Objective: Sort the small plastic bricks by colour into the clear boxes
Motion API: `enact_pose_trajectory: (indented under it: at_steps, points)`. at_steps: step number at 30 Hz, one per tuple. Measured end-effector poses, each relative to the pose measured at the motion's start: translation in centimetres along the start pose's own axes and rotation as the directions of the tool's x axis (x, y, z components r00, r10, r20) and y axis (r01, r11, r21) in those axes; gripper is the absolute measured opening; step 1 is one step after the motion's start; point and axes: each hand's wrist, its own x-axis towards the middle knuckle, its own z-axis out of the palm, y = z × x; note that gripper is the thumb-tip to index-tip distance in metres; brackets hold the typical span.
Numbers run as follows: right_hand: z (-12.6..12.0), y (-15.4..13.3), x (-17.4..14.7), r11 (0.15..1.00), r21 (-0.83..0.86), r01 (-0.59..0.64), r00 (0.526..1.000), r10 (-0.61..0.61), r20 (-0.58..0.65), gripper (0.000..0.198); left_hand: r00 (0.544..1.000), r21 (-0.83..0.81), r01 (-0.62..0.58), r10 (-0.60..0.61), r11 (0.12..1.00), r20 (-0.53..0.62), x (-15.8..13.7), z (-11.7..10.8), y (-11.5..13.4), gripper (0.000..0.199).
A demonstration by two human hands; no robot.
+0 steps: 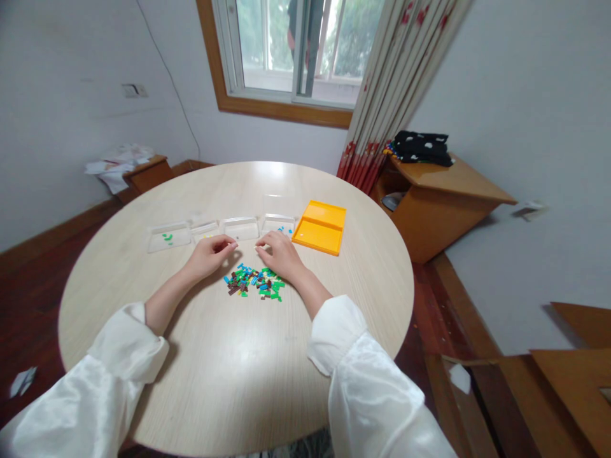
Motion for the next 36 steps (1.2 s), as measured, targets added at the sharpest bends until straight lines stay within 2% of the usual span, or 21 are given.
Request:
enact_pose_trajectory:
  at_steps: [11, 25, 32, 36]
  points:
    - [0.3, -2.4, -0.1, 0.996, 0.000, 0.093, 0.994, -0.093, 0.051, 0.007, 0.998, -0.008, -0.010, 0.011, 1.000, 0.055, 0.0, 0.0, 0.2, 0.030]
    - [0.6, -2.7, -0.1, 0.996, 0.020, 0.090, 0.993, -0.091, 0.072, 0.008, 0.988, -0.041, -0.051, 0.057, 0.998, 0.142, -0.1, 0.0, 0.6, 0.032]
    - [0.4, -2.6, -0.1, 0.996, 0.014, 0.087, 0.994, -0.087, 0.063, 0.007, 0.989, -0.024, -0.046, 0.049, 0.999, 0.138, -0.1, -0.1, 0.6, 0.032]
    - [0.4, -2.2, -0.1, 0.999, 0.011, 0.046, 0.999, -0.046, 0.028, 0.007, 0.992, -0.007, -0.039, 0.040, 0.999, 0.121, -0.1, -0.1, 0.6, 0.031]
